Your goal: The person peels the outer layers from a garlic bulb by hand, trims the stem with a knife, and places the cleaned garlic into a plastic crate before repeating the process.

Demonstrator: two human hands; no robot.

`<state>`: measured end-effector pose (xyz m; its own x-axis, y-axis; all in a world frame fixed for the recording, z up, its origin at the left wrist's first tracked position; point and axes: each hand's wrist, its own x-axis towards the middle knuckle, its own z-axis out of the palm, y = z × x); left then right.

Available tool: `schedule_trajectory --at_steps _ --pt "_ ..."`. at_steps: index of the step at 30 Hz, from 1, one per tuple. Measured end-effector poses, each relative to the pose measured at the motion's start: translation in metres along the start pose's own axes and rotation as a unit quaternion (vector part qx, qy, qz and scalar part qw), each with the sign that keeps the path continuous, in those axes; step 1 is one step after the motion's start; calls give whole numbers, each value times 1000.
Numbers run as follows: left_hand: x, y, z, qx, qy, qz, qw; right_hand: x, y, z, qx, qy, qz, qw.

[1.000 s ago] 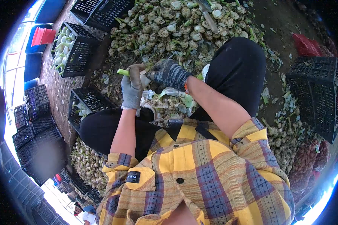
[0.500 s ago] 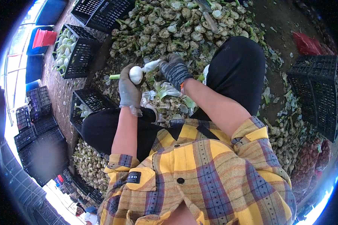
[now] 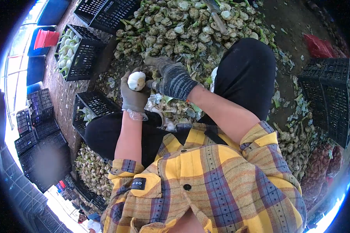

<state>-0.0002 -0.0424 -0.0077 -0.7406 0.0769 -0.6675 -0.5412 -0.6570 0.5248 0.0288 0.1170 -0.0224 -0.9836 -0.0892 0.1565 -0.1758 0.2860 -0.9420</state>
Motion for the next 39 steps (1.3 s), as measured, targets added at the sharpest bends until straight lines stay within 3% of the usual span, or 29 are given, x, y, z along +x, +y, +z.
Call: schedule_trajectory --at_steps 3,6,7,8,11,12,14,15,16,18,20,21,24,27,28,29,30,31,32,33,36,39 --pt "5 -8 -1 9 -4 -4 1000 3 -10 2 125 -12 7 992" --pt "16 -10 -13 19 -29 -2 999 3 -12 0 -58 -64 -47 995" --pt "19 -9 -16 15 -52 -2 999 -3 -24 0 16 -97 -39 994" --pt "22 -8 -19 12 -75 -2 997 -8 -25 2 20 -170 -33 985" --pt "23 -8 -12 -42 -11 -17 999 -19 -14 -1 29 -390 -19 920" --pt "19 -10 -9 -55 1 -8 998 -21 -11 -6 -29 -361 -19 932" --pt "22 -16 -17 42 12 52 998 -15 -4 -13 -136 -296 -39 945" --pt "12 -14 -11 65 27 68 995 -8 -13 -18 -65 -265 2 962" --pt "34 -17 -22 -94 44 -43 994 -4 -24 -23 7 -232 46 972" --pt "31 -18 -11 -63 125 -26 990 -1 -26 -23 72 -172 107 977" --pt "49 -25 -30 -98 106 -72 987 -7 -8 -10 -19 -100 26 994" --pt "61 -30 -40 -114 125 -79 982 -9 -11 -5 7 -103 82 991" --pt "72 -24 -55 -140 176 -108 968 -10 -25 -4 13 -155 20 988" --pt "111 6 -82 -173 142 -92 970 -20 -2 4 -66 -209 55 974" --pt "110 31 -63 -151 214 -37 964 -16 -5 4 -72 -231 81 967" --pt "119 58 -70 -139 135 -13 981 -13 -10 4 -78 -253 107 958" --pt "127 90 -66 -192 121 -10 974 -11 -13 5 -83 -276 135 948" --pt "110 123 -30 -163 174 88 967 -12 -6 10 -86 -275 127 949" --pt "122 161 -35 -106 97 143 979 -11 -5 13 -87 -278 121 949" --pt "142 203 -43 -188 18 136 973 -9 -5 15 -89 -280 117 949" --pt "116 272 4 -153 -9 281 947 -9 -1 21 -106 -252 65 960" --pt "132 288 1 -114 42 256 959 -5 -1 24 -110 -266 87 954"
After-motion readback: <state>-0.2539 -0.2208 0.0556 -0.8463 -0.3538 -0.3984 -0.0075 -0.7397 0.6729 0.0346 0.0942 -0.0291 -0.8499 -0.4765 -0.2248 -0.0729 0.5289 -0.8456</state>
